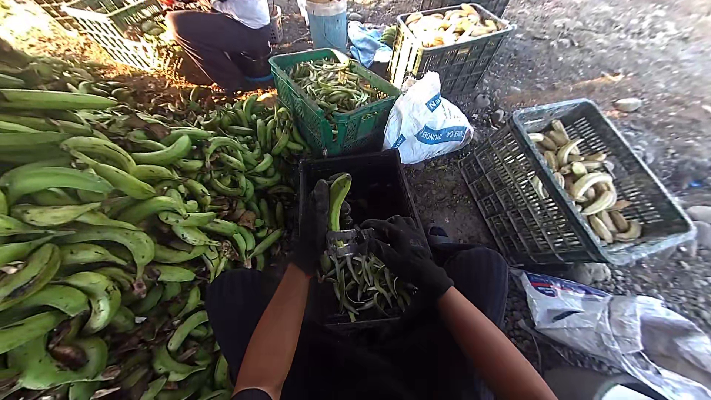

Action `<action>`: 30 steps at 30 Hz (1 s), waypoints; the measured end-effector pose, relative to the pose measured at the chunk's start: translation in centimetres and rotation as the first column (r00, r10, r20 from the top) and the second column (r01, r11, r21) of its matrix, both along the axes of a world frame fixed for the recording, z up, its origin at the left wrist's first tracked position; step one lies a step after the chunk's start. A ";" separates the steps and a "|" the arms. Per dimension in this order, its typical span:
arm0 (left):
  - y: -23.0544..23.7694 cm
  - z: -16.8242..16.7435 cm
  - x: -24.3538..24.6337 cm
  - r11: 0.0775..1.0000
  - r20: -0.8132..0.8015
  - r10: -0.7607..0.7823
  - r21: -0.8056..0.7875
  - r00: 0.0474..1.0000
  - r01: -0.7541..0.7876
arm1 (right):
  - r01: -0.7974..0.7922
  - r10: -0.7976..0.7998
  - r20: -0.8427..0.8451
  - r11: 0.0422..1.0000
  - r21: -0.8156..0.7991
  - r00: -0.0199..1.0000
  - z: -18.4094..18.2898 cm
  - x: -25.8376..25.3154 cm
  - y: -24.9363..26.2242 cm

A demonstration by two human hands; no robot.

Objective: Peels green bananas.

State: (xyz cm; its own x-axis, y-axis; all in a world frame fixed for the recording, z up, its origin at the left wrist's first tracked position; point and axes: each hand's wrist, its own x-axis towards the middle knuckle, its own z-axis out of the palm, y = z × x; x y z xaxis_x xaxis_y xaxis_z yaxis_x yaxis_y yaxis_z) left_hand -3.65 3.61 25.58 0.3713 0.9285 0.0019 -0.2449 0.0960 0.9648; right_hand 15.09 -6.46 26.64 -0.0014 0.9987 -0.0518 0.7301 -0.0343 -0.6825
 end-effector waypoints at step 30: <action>-1.9 -3.0 3.2 0.954 -0.008 -0.179 -0.245 0.984 0.172 | 0.373 -0.372 0.038 0.926 -0.047 0.928 -3.5 2.2 7.1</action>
State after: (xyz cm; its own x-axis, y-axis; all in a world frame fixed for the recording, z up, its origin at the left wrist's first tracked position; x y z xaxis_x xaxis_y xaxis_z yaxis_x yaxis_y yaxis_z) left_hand -0.41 1.66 22.61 0.5247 0.8201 -0.2284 -0.1747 0.3663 0.9139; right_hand 17.26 0.63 23.14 0.3724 0.9228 -0.0990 0.6766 -0.3430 -0.6516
